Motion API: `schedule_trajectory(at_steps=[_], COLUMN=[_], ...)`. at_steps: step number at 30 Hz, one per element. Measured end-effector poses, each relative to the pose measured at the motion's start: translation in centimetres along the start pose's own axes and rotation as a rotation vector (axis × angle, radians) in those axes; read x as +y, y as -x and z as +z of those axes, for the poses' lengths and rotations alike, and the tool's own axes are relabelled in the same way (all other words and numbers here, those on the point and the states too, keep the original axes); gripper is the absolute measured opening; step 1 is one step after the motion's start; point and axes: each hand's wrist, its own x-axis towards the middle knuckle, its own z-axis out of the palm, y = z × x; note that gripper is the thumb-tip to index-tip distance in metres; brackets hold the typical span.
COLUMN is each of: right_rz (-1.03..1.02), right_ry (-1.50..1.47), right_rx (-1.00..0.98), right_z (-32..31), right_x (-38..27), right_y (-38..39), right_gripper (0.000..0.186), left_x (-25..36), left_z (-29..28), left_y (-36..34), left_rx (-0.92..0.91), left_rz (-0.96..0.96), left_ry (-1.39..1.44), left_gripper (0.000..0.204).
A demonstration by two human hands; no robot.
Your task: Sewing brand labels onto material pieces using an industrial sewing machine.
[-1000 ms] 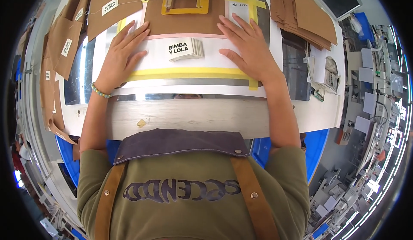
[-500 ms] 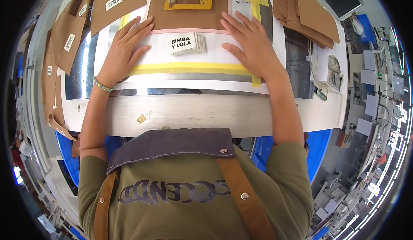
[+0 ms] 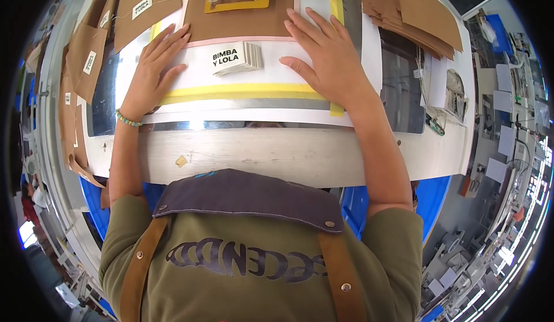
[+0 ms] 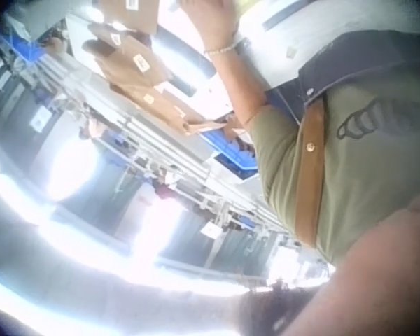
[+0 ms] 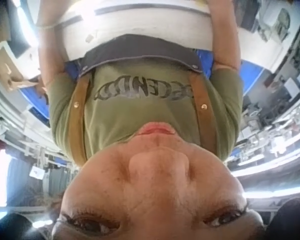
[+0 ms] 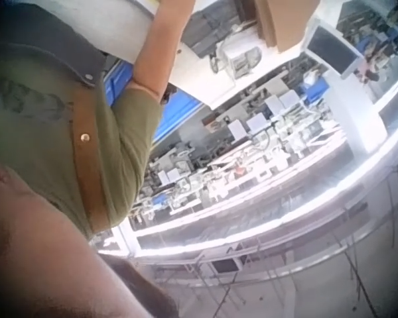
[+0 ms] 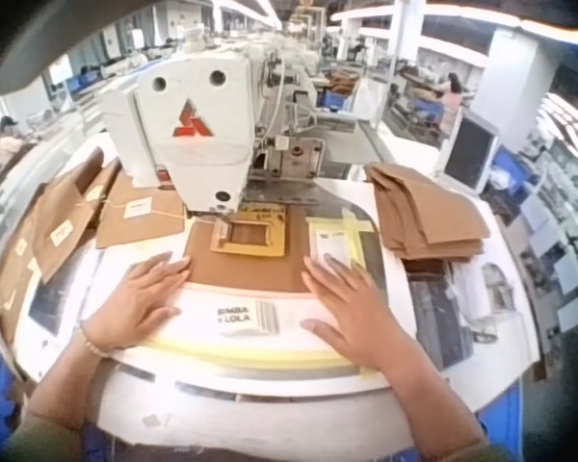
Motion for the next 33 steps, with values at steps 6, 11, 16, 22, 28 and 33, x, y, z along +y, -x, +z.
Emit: schedule_trajectory(at_steps=[6, 11, 16, 22, 28, 33], right_rz=[-0.027, -0.041, -0.001, 0.005, -0.006, -0.007], right_ry=[-0.145, -0.082, -0.060, -0.010, -0.008, -0.188], right_rx=[0.074, -0.029, -0.060, -0.074, -0.068, 0.030], right_z=[-0.6, -0.7, -0.9, -0.6, -0.5, -1.2], right_x=[0.0, 0.4, 0.0, -0.2, -0.3, -0.7], right_y=[-0.4, -0.2, -0.4, -0.7, -0.9, -1.1], right_gripper=[0.064, 0.064, 0.068, 0.074, 0.075, 0.065], left_x=[0.1, 0.0, 0.1, -0.1, -0.2, -0.6], left_z=[0.3, 0.8, 0.9, 1.1, 0.7, 0.8], left_y=[-0.2, 0.0, 0.0, 0.2, 0.3, 0.4], left_rx=[0.112, 0.055, 0.071, 0.077, 0.040, 0.108], left_rz=[-0.016, 0.008, 0.015, 0.019, 0.000, -0.026], left_ry=[0.114, -0.056, -0.043, -0.022, -0.046, 0.044], left_gripper=[0.059, 0.057, 0.056, 0.055, 0.059, 0.067])
